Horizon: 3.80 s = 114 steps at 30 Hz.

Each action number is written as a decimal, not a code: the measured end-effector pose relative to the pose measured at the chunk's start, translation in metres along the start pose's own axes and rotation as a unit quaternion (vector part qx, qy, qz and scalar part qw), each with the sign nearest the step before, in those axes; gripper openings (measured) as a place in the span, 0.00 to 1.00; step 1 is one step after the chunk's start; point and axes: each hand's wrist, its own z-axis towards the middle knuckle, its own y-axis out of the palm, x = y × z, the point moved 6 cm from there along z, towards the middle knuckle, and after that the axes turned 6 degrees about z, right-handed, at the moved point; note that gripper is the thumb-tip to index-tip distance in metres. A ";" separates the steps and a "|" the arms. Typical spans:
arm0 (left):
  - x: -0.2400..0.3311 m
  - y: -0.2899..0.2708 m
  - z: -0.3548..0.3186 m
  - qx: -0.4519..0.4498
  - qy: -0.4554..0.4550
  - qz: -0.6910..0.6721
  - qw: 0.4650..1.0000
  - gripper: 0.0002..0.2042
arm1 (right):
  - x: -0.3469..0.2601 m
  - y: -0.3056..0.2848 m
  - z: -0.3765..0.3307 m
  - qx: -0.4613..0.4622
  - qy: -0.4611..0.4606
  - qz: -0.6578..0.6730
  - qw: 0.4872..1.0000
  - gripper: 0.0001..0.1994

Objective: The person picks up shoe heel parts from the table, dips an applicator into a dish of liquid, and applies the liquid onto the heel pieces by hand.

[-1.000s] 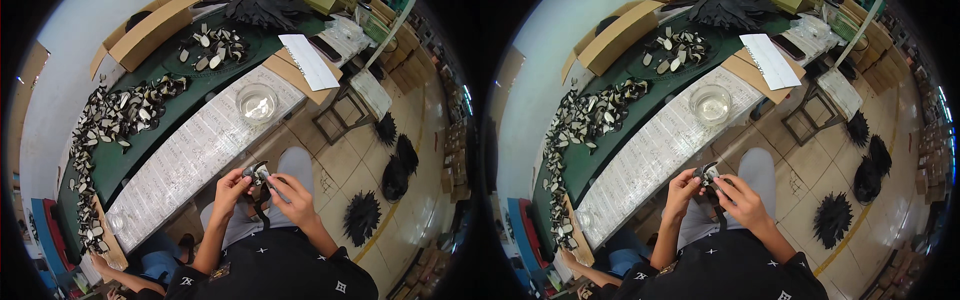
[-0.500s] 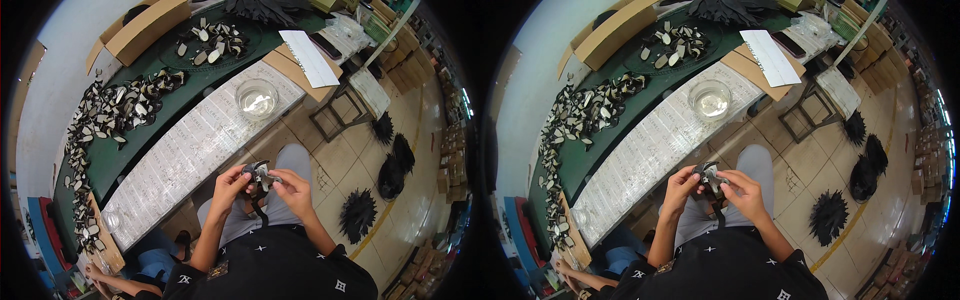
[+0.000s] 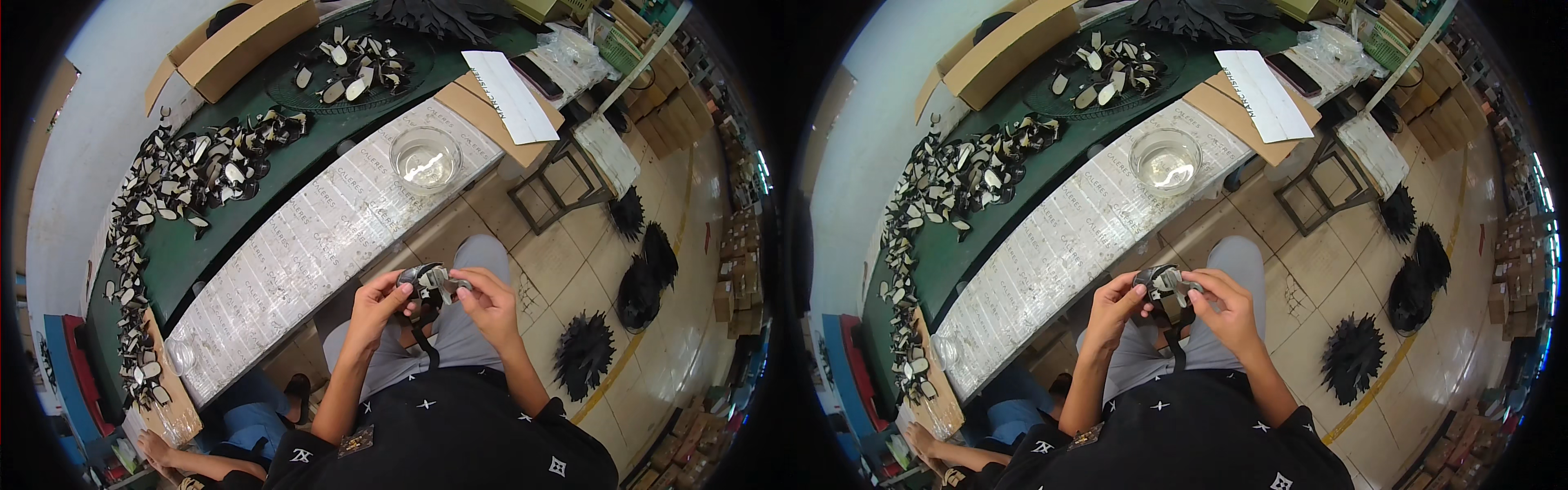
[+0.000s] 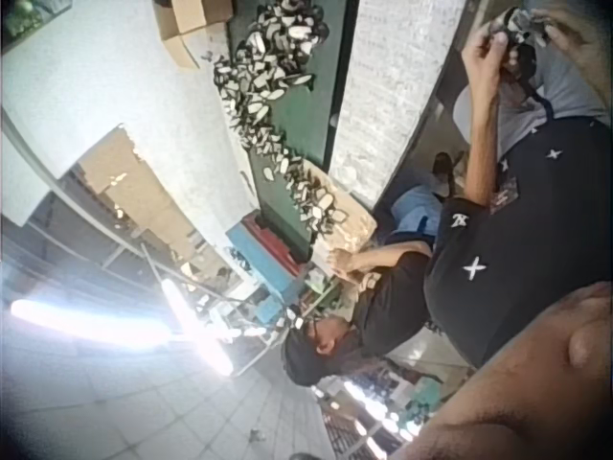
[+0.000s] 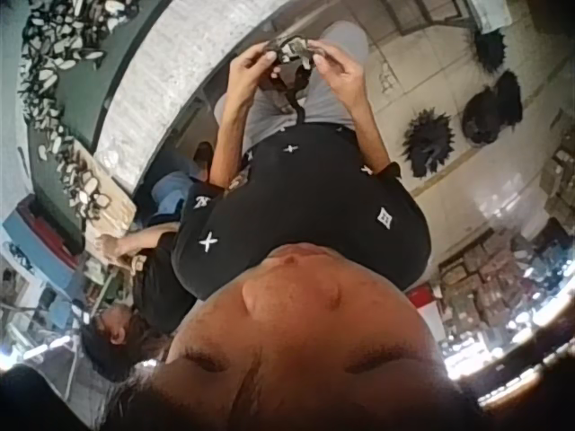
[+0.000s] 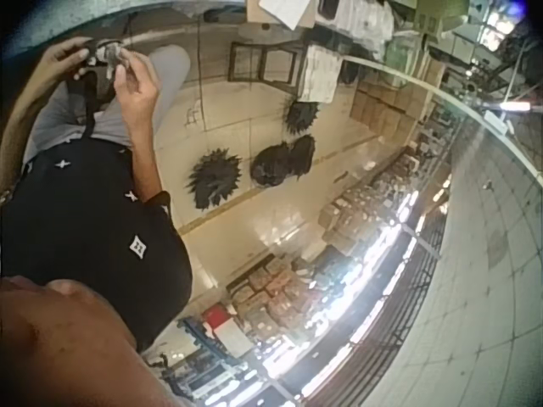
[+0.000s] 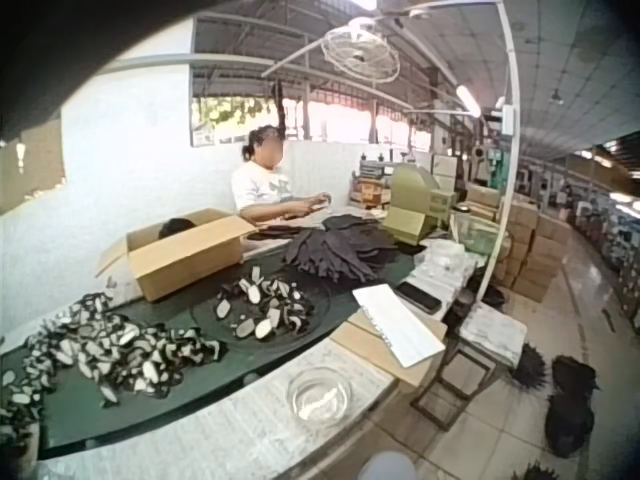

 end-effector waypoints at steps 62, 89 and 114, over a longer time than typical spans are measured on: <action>-0.012 -0.002 -0.001 0.027 -0.050 -0.065 0.996 0.12 | -0.038 0.020 -0.007 0.018 -0.058 -0.201 0.978 0.14; -0.005 0.007 -0.005 -0.033 -0.008 -0.012 0.999 0.11 | -0.034 0.026 -0.006 0.007 -0.046 -0.160 0.986 0.12; 0.032 0.036 -0.025 -0.136 -0.006 -0.132 0.982 0.14 | 0.091 -0.065 -0.027 0.231 0.132 0.578 0.772 0.15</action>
